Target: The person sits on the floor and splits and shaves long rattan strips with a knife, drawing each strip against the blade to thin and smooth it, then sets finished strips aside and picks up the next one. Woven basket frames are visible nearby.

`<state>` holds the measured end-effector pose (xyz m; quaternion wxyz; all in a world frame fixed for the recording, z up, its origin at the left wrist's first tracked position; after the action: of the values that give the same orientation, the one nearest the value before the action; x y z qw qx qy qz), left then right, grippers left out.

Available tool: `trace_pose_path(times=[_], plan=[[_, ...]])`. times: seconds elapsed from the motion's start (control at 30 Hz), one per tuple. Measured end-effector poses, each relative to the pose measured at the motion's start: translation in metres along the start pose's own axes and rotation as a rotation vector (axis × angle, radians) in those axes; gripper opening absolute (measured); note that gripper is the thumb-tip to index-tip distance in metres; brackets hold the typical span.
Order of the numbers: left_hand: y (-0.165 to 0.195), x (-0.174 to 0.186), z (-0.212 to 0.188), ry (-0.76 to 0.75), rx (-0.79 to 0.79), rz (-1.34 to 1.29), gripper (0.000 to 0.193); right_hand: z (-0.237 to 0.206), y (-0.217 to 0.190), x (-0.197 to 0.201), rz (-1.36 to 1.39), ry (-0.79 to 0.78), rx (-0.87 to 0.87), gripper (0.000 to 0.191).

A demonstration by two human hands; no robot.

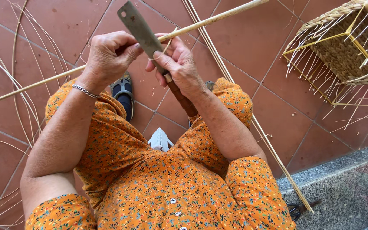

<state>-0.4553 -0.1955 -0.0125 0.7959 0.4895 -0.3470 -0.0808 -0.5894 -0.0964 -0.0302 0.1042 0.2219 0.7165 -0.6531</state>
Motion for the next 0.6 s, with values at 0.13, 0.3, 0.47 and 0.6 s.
trace_pose_path(times=[0.13, 0.3, 0.47, 0.6], plan=[[-0.001, 0.009, -0.002, -0.011, -0.002, 0.011, 0.011, 0.0, -0.009, 0.018, 0.028, 0.072, 0.053, 0.034], [-0.004, 0.017, -0.005, -0.025, 0.012, 0.01, 0.011, 0.0, -0.021, 0.031, 0.008, 0.103, 0.107, 0.031], [-0.003, 0.022, -0.007, -0.041, -0.012, 0.005, 0.01, -0.006, -0.037, 0.043, 0.062, 0.097, 0.15, 0.027], [-0.003, 0.027, -0.008, -0.05, 0.012, 0.002, 0.009, -0.013, -0.053, 0.056, 0.1, 0.129, 0.19, 0.022]])
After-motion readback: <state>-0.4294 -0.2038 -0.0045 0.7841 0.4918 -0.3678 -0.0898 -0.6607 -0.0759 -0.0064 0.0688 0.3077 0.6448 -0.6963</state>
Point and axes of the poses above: each hand's wrist, its own z-axis towards the middle knuckle, its own x-axis out of the back of the hand, y = z × x, the point moved 8 cm from there along z, towards the middle knuckle, and after that the axes turned 5 degrees about y, right-handed, at the moved point
